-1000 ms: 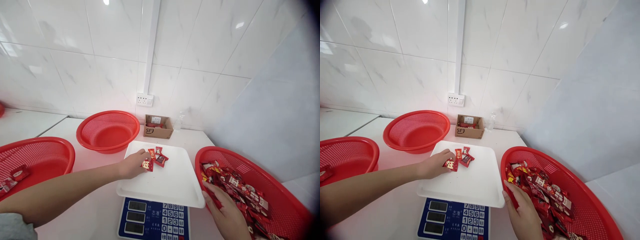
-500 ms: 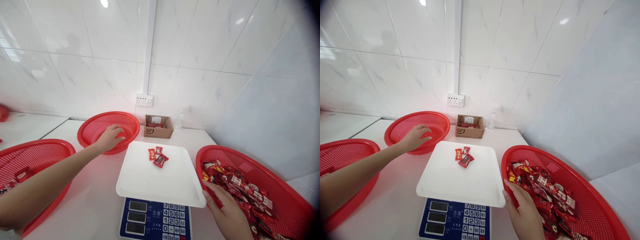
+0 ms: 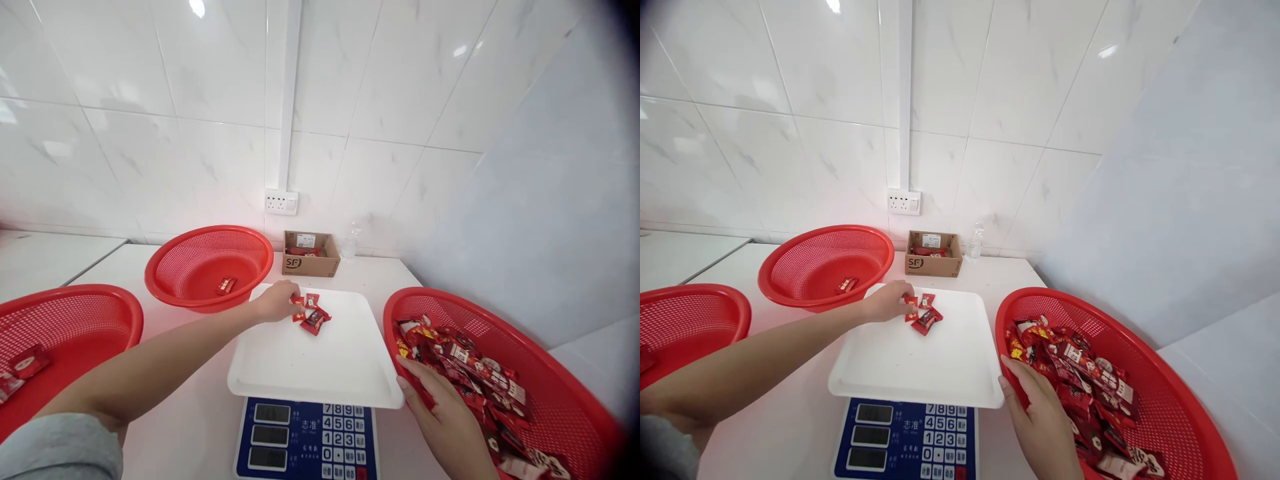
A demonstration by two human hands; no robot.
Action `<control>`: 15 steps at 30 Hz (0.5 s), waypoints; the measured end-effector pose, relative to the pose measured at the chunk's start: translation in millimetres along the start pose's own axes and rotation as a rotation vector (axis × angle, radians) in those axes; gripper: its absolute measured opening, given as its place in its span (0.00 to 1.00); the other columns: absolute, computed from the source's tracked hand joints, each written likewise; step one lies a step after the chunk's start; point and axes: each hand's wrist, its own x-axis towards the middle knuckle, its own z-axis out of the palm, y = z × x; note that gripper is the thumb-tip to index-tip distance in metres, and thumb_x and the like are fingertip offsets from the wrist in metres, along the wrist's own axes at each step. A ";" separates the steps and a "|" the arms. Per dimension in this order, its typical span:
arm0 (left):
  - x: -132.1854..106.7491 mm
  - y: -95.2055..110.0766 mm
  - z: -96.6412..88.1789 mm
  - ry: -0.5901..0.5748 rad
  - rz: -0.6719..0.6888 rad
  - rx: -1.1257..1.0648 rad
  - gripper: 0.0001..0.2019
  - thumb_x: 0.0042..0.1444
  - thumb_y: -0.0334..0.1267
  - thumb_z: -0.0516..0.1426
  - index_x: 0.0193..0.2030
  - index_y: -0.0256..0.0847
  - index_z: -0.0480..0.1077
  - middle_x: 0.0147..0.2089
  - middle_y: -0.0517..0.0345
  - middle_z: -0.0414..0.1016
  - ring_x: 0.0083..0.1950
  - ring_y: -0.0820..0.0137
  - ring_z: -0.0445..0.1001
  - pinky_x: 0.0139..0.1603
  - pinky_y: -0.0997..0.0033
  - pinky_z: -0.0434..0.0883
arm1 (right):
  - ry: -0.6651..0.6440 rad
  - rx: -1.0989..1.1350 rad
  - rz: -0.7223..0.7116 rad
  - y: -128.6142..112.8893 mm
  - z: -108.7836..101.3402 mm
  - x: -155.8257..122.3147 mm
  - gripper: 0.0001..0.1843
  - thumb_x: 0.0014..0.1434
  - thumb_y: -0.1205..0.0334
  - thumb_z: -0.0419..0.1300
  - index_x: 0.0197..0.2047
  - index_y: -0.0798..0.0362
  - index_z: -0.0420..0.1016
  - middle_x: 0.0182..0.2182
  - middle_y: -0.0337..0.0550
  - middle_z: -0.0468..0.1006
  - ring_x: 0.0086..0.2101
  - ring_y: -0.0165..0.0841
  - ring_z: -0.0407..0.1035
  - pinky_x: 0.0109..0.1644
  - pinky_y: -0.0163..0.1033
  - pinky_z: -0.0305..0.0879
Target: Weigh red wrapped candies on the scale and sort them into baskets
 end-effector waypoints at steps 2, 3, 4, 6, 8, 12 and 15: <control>-4.5 -4.1 -6.5 0.003 -0.041 -0.052 0.09 0.49 0.45 0.57 0.32 0.41 0.67 0.33 0.58 0.74 0.33 0.67 0.73 0.29 0.72 0.67 | 0.010 -0.004 -0.015 1.0 0.8 0.3 0.25 0.57 0.43 0.49 0.48 0.50 0.74 0.49 0.48 0.75 0.51 0.43 0.66 0.54 0.52 0.64; -7.5 -7.4 -11.7 0.013 -0.059 -0.074 0.09 0.49 0.45 0.57 0.32 0.42 0.66 0.32 0.59 0.74 0.31 0.68 0.73 0.27 0.73 0.67 | 0.015 -0.008 -0.023 1.5 1.1 0.4 0.25 0.57 0.43 0.49 0.48 0.50 0.74 0.48 0.48 0.75 0.51 0.43 0.67 0.54 0.52 0.65; -10.7 -11.7 -17.9 0.032 -0.076 -0.090 0.09 0.50 0.45 0.56 0.32 0.42 0.65 0.32 0.60 0.74 0.31 0.69 0.73 0.27 0.74 0.67 | 0.020 -0.012 -0.029 2.0 1.5 0.5 0.25 0.57 0.43 0.49 0.48 0.49 0.74 0.48 0.48 0.75 0.50 0.43 0.67 0.53 0.52 0.65; -16.6 -23.4 -33.5 0.100 -0.111 -0.100 0.08 0.51 0.44 0.55 0.33 0.42 0.65 0.33 0.60 0.75 0.33 0.69 0.73 0.28 0.74 0.68 | 0.021 -0.019 -0.033 2.7 1.8 0.5 0.25 0.57 0.43 0.49 0.48 0.49 0.74 0.48 0.47 0.75 0.50 0.43 0.67 0.53 0.52 0.65; -21.3 -38.7 -51.1 0.195 -0.156 -0.073 0.08 0.53 0.44 0.53 0.35 0.43 0.64 0.34 0.58 0.75 0.35 0.68 0.74 0.31 0.73 0.68 | 0.016 -0.023 -0.034 2.9 1.9 0.3 0.25 0.57 0.43 0.49 0.48 0.48 0.74 0.48 0.47 0.75 0.50 0.43 0.67 0.53 0.52 0.65; -25.8 -70.0 -80.0 0.365 -0.256 0.055 0.10 0.55 0.42 0.52 0.41 0.40 0.64 0.40 0.50 0.73 0.40 0.61 0.72 0.36 0.65 0.69 | 0.013 -0.035 -0.034 2.3 2.1 0.3 0.26 0.57 0.42 0.48 0.48 0.49 0.74 0.48 0.47 0.75 0.51 0.44 0.67 0.53 0.53 0.65; -23.3 -78.5 -83.9 0.414 -0.238 0.160 0.13 0.57 0.41 0.49 0.45 0.37 0.65 0.48 0.42 0.69 0.50 0.52 0.67 0.42 0.55 0.67 | 0.017 -0.036 -0.046 2.0 2.3 0.7 0.26 0.57 0.43 0.48 0.48 0.50 0.74 0.48 0.48 0.75 0.50 0.44 0.67 0.53 0.53 0.65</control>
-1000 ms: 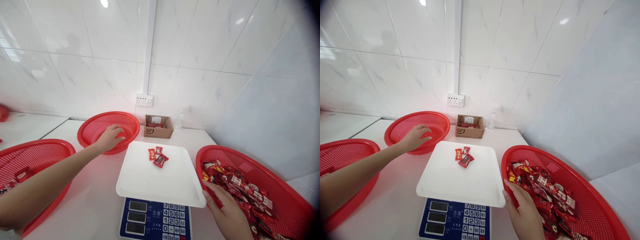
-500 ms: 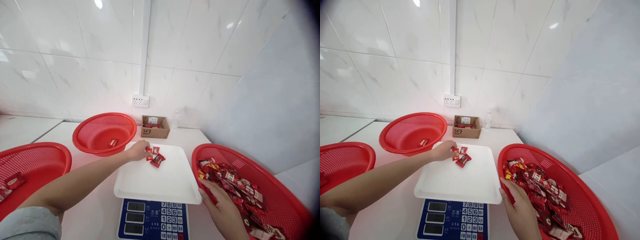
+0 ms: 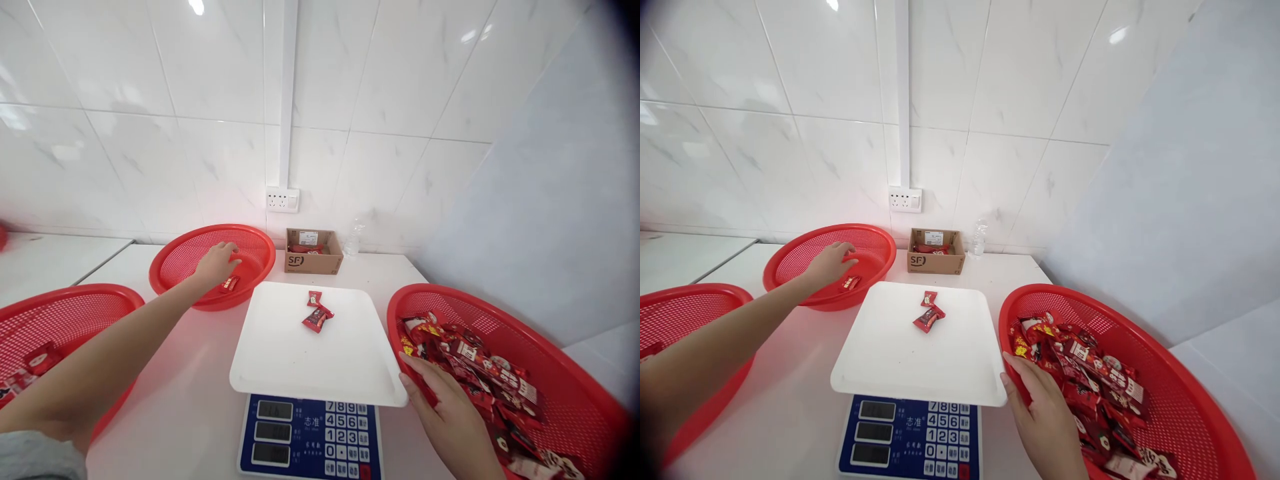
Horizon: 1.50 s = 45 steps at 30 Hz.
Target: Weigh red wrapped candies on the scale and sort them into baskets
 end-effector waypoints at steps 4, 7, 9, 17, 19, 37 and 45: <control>-4.7 28.0 19.9 -0.087 0.225 0.023 0.13 0.59 0.38 0.48 0.47 0.38 0.67 0.53 0.45 0.67 0.56 0.53 0.62 0.51 0.52 0.65 | 0.005 0.004 -0.006 -0.1 -0.4 0.5 0.25 0.57 0.43 0.48 0.47 0.50 0.74 0.47 0.48 0.76 0.49 0.43 0.67 0.53 0.52 0.65; -15.5 66.3 40.3 -0.270 0.498 -0.003 0.14 0.57 0.34 0.50 0.50 0.43 0.67 0.54 0.54 0.69 0.57 0.64 0.64 0.56 0.64 0.63 | 0.001 -0.001 0.007 -1.0 -1.3 0.8 0.26 0.57 0.43 0.48 0.47 0.50 0.74 0.47 0.48 0.76 0.50 0.44 0.67 0.54 0.53 0.65; -22.5 89.5 52.4 -0.391 0.648 -0.003 0.18 0.54 0.31 0.52 0.53 0.45 0.66 0.55 0.58 0.69 0.57 0.68 0.64 0.56 0.71 0.63 | -0.001 -0.001 0.017 -2.1 -1.9 0.9 0.26 0.57 0.42 0.48 0.47 0.50 0.74 0.48 0.48 0.75 0.51 0.44 0.66 0.54 0.53 0.64; -25.6 112.5 75.4 -0.458 0.694 0.155 0.14 0.55 0.26 0.48 0.43 0.40 0.71 0.46 0.52 0.74 0.48 0.65 0.72 0.44 0.69 0.69 | -0.015 0.016 0.000 -2.3 -2.6 -0.3 0.26 0.57 0.43 0.48 0.48 0.51 0.74 0.48 0.48 0.75 0.52 0.43 0.65 0.55 0.53 0.64; -21.7 102.8 67.5 -0.397 0.631 0.204 0.16 0.55 0.24 0.47 0.47 0.40 0.69 0.48 0.51 0.73 0.49 0.64 0.71 0.45 0.67 0.69 | -0.016 0.017 -0.007 -1.8 -2.5 -0.2 0.26 0.57 0.44 0.48 0.48 0.51 0.74 0.48 0.48 0.75 0.51 0.43 0.66 0.55 0.53 0.64; -39.4 98.0 53.6 -0.419 0.640 0.080 0.18 0.62 0.43 0.48 0.58 0.45 0.62 0.62 0.53 0.62 0.64 0.63 0.56 0.61 0.63 0.58 | 0.028 -0.010 -0.035 -2.2 -2.4 0.1 0.23 0.58 0.45 0.49 0.47 0.49 0.74 0.47 0.47 0.76 0.49 0.42 0.68 0.51 0.51 0.67; -58.4 126.7 69.6 -0.562 0.674 -0.070 0.13 0.57 0.36 0.53 0.49 0.43 0.69 0.48 0.50 0.69 0.50 0.61 0.69 0.48 0.65 0.68 | 0.001 -0.006 -0.040 -4.3 -4.6 -0.9 0.24 0.58 0.45 0.49 0.47 0.51 0.74 0.47 0.47 0.76 0.50 0.42 0.68 0.52 0.50 0.66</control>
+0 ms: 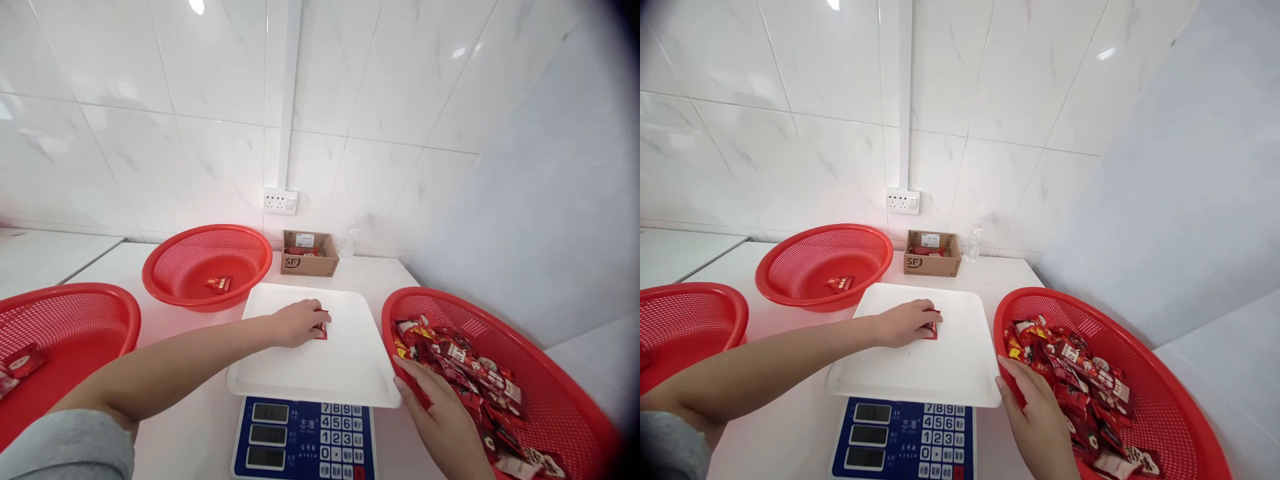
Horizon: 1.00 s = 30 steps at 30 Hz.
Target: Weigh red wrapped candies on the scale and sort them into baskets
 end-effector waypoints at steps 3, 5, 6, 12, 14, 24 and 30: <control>-8.4 -3.1 -2.9 0.053 -0.050 -0.056 0.09 0.54 0.32 0.55 0.42 0.43 0.72 0.44 0.53 0.68 0.43 0.65 0.72 0.43 0.68 0.70 | 0.015 -0.006 -0.006 2.9 1.3 -0.2 0.23 0.58 0.45 0.49 0.47 0.50 0.74 0.47 0.47 0.76 0.49 0.42 0.68 0.52 0.50 0.67; -16.1 -7.1 -9.6 0.104 -0.080 -0.097 0.07 0.53 0.30 0.55 0.39 0.42 0.71 0.43 0.55 0.67 0.37 0.71 0.72 0.40 0.72 0.70 | 0.021 -0.013 -0.011 5.3 3.0 -0.2 0.23 0.57 0.44 0.50 0.46 0.49 0.74 0.47 0.47 0.76 0.48 0.42 0.68 0.51 0.50 0.67; -20.2 -9.8 -15.0 0.140 -0.100 -0.115 0.07 0.53 0.30 0.55 0.38 0.42 0.71 0.43 0.55 0.67 0.35 0.73 0.72 0.39 0.73 0.70 | 0.025 -0.017 -0.019 6.1 3.7 -0.2 0.23 0.57 0.44 0.50 0.46 0.49 0.74 0.46 0.46 0.76 0.48 0.42 0.68 0.51 0.50 0.67; -48.4 -37.6 -65.7 0.396 -0.322 -0.143 0.04 0.53 0.34 0.52 0.35 0.43 0.68 0.38 0.58 0.71 0.34 0.71 0.73 0.37 0.71 0.71 | 0.026 -0.024 -0.024 6.7 4.3 0.0 0.24 0.57 0.43 0.49 0.46 0.48 0.74 0.46 0.46 0.77 0.47 0.43 0.69 0.49 0.51 0.69; -57.8 -48.9 -80.5 0.466 -0.402 -0.124 0.04 0.53 0.37 0.53 0.34 0.44 0.67 0.36 0.59 0.72 0.35 0.69 0.72 0.35 0.70 0.70 | 0.026 -0.025 -0.030 6.9 3.9 0.1 0.24 0.57 0.43 0.49 0.46 0.48 0.74 0.46 0.45 0.77 0.47 0.43 0.69 0.49 0.51 0.69; -77.6 -100.9 -99.5 0.601 -0.652 -0.039 0.06 0.49 0.42 0.56 0.30 0.43 0.68 0.35 0.55 0.74 0.36 0.63 0.71 0.37 0.65 0.68 | 0.004 -0.025 -0.031 8.3 5.6 0.3 0.24 0.58 0.44 0.48 0.47 0.48 0.74 0.47 0.45 0.76 0.49 0.43 0.68 0.51 0.51 0.66; -73.3 -93.5 -106.5 0.828 -0.738 -0.084 0.14 0.54 0.47 0.53 0.41 0.42 0.69 0.49 0.48 0.72 0.49 0.56 0.70 0.46 0.59 0.67 | 0.007 -0.001 -0.017 8.9 5.0 0.9 0.23 0.57 0.45 0.50 0.47 0.49 0.74 0.47 0.46 0.76 0.49 0.42 0.68 0.52 0.51 0.66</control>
